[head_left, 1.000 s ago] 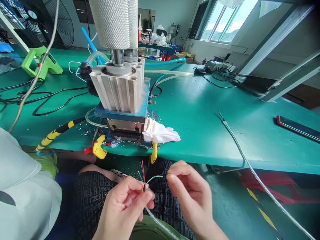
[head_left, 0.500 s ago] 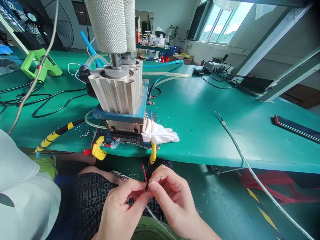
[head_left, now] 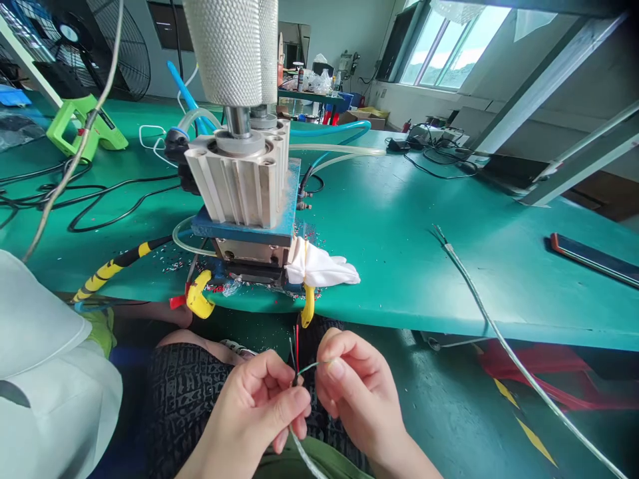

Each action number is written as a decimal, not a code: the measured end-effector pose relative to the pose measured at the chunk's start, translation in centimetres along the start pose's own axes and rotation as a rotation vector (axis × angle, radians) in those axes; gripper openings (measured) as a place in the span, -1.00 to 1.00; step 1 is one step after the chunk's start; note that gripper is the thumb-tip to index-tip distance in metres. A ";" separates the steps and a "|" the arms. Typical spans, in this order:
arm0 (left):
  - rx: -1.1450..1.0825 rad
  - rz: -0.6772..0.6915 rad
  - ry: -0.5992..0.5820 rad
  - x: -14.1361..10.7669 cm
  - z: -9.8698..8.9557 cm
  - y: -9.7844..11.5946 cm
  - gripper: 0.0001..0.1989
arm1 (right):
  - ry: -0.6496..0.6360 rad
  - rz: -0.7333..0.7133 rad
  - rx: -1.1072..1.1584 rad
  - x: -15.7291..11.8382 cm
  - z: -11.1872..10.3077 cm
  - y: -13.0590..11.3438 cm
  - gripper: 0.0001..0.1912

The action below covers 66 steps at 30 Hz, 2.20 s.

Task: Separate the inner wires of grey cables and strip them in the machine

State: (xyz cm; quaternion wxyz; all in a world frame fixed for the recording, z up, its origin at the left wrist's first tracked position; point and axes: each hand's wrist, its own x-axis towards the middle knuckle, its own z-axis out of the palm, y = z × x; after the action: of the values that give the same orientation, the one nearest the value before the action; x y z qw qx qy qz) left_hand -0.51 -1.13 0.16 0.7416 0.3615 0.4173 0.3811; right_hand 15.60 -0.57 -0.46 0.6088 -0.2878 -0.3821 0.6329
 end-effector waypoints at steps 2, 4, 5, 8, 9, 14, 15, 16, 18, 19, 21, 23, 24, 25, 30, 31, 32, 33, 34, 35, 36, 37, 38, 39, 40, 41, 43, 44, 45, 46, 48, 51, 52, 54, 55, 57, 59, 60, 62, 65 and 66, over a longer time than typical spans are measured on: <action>0.134 0.049 0.118 -0.1 0.2 -0.1 -0.64 | 0.058 0.046 -0.006 0.1 0.1 0.3 -0.84; 0.281 0.102 0.202 -0.2 0.1 -0.4 -0.73 | 0.066 0.062 -0.056 0.1 0.5 0.2 -0.84; 0.358 0.140 0.226 -0.2 -0.1 -0.6 -0.76 | 0.058 0.060 -0.075 0.1 0.7 0.0 -0.84; 0.570 0.281 0.250 -0.1 -0.6 -1.2 -0.77 | 0.068 0.057 -0.127 0.3 1.4 -0.8 -0.88; 0.626 0.322 0.262 -0.1 -0.7 -1.3 -0.77 | 0.086 0.064 -0.149 0.4 1.6 -0.9 -0.88; 0.742 0.404 0.301 0.0 -0.7 -1.5 -0.84 | 0.141 0.073 -0.300 0.6 1.7 -0.8 -0.81; 0.729 0.394 0.300 0.0 -0.6 -1.4 -0.85 | 0.135 0.053 -0.325 0.5 1.6 -0.7 -0.82; 0.701 0.369 0.293 0.0 -0.5 -1.2 -0.85 | 0.117 0.022 -0.348 0.4 1.6 -0.6 -0.84; 0.575 0.278 0.274 -0.1 -0.3 -0.7 -0.81 | 0.041 -0.057 -0.388 0.2 1.4 -0.7 -0.87; 0.480 0.223 0.256 -0.2 -0.3 -0.4 -0.77 | -0.015 -0.095 -0.402 0.1 1.2 -0.8 -0.84; 0.253 0.098 0.171 -0.4 -0.4 0.1 -0.69 | -0.131 -0.110 -0.414 0.1 0.8 -1.3 -0.80; 0.016 -0.046 0.027 -0.8 -0.8 0.3 -0.64 | -0.230 -0.018 -0.342 0.3 0.2 -1.9 -0.83; -0.092 -0.120 -0.051 -1.0 -1.0 0.2 -0.63 | -0.284 0.051 -0.280 0.3 -0.1 -2.1 -0.84; -0.187 -0.188 -0.114 -1.3 -1.2 0.1 -0.62 | -0.348 0.116 -0.210 0.4 -0.4 -2.3 -0.84; -0.377 -0.266 -0.195 -2.0 -1.5 -0.4 -0.62 | -0.516 0.213 0.116 0.3 -1.3 -1.7 -0.68; -0.387 -0.235 -0.199 -1.9 -1.4 -0.3 -0.63 | -0.492 0.192 0.221 0.2 -1.3 -1.5 -0.71; -0.389 -0.193 -0.201 -1.7 -1.4 -0.3 -0.64 | -0.461 0.161 0.333 0.2 -1.3 -1.3 -0.77; -0.378 -0.143 -0.195 -1.5 -1.4 -0.2 -0.66 | -0.419 0.129 0.421 0.2 -1.2 -1.1 -0.82; -0.352 -0.093 -0.181 -1.3 -1.4 -0.2 -0.67 | -0.365 0.106 0.458 0.2 -1.1 -1.0 -0.87; -0.312 -0.041 -0.161 -1.1 -1.5 -0.2 -0.67 | -0.298 0.103 0.429 0.2 -1.0 -1.0 -0.90; -0.257 0.006 -0.133 -0.9 -1.5 -0.1 -0.67 | -0.227 0.116 0.344 0.2 -0.8 -1.0 -0.91; -0.195 0.044 -0.098 -0.7 -1.4 -0.1 -0.68 | -0.158 0.139 0.225 0.3 -0.6 -1.0 -0.92; -0.134 0.070 -0.065 -0.6 -1.3 -0.1 -0.68 | -0.108 0.159 0.112 0.3 -0.3 -1.0 -0.91; -0.078 0.086 -0.043 -0.6 -1.2 0.0 -0.68 | -0.077 0.172 0.029 0.4 0.0 -1.1 -0.89; -0.031 0.094 -0.017 -0.6 -1.0 0.0 -0.69 | -0.064 0.172 -0.016 0.4 0.3 -1.2 -0.88; 0.006 0.098 0.016 -0.6 -0.7 0.0 -0.70 | -0.055 0.163 -0.034 0.4 0.7 -1.3 -0.87; 0.051 0.104 0.100 -0.8 -0.1 0.1 -0.72 | -0.044 0.127 -0.045 0.5 1.4 -1.6 -0.86; 0.069 0.112 0.146 -0.8 0.2 0.2 -0.73 | -0.029 0.106 -0.061 0.6 1.7 -1.8 -0.85; 0.089 0.119 0.183 -0.8 0.4 0.2 -0.74 | -0.003 0.084 -0.092 0.7 2.0 -1.9 -0.85; 0.110 0.127 0.207 -0.8 0.6 0.2 -0.75 | 0.025 0.067 -0.137 0.8 2.1 -2.0 -0.84; 0.147 0.129 0.224 -0.7 0.8 0.2 -0.76 | 0.070 0.053 -0.225 0.9 2.2 -2.1 -0.83; 0.154 0.128 0.242 -0.6 0.7 0.1 -0.74 | 0.073 0.078 -0.255 1.1 2.2 -2.0 -0.79; 0.153 0.130 0.250 -0.6 0.6 0.0 -0.73 | 0.065 0.086 -0.237 1.1 2.2 -1.9 -0.78; 0.145 0.119 0.247 -0.5 0.2 -0.1 -0.72 | 0.061 0.094 -0.193 1.0 2.2 -1.6 -0.78; 0.120 0.104 0.221 -0.5 0.1 -0.2 -0.70 | 0.068 0.104 -0.171 1.0 2.1 -1.4 -0.78; -0.025 0.054 0.120 -0.4 -0.2 -0.3 -0.67 | 0.096 0.144 -0.125 0.9 1.9 -0.8 -0.75; -0.246 -0.016 -0.048 -0.2 -0.3 -0.5 -0.66 | 0.132 0.186 -0.079 0.8 1.8 -0.2 -0.71; -0.345 -0.051 -0.129 -0.2 -0.3 -0.6 -0.67 | 0.143 0.197 -0.055 0.7 1.7 0.0 -0.69; -0.458 -0.104 -0.236 0.0 -0.2 -0.8 -0.70 | 0.143 0.204 -0.006 0.7 1.7 0.3 -0.68; -0.466 -0.103 -0.233 0.1 -0.1 -0.8 -0.72 | 0.128 0.174 0.010 0.6 1.9 0.2 -0.69; -0.450 -0.092 -0.217 0.1 0.0 -0.8 -0.71 | 0.113 0.149 -0.006 0.6 2.0 0.1 -0.70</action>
State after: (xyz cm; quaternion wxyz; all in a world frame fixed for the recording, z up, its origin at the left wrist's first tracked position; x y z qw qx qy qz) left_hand -0.29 -1.42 -0.58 0.8604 0.2066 0.2559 0.3892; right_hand 13.82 -0.25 0.55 0.5797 -0.3527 -0.3264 0.6580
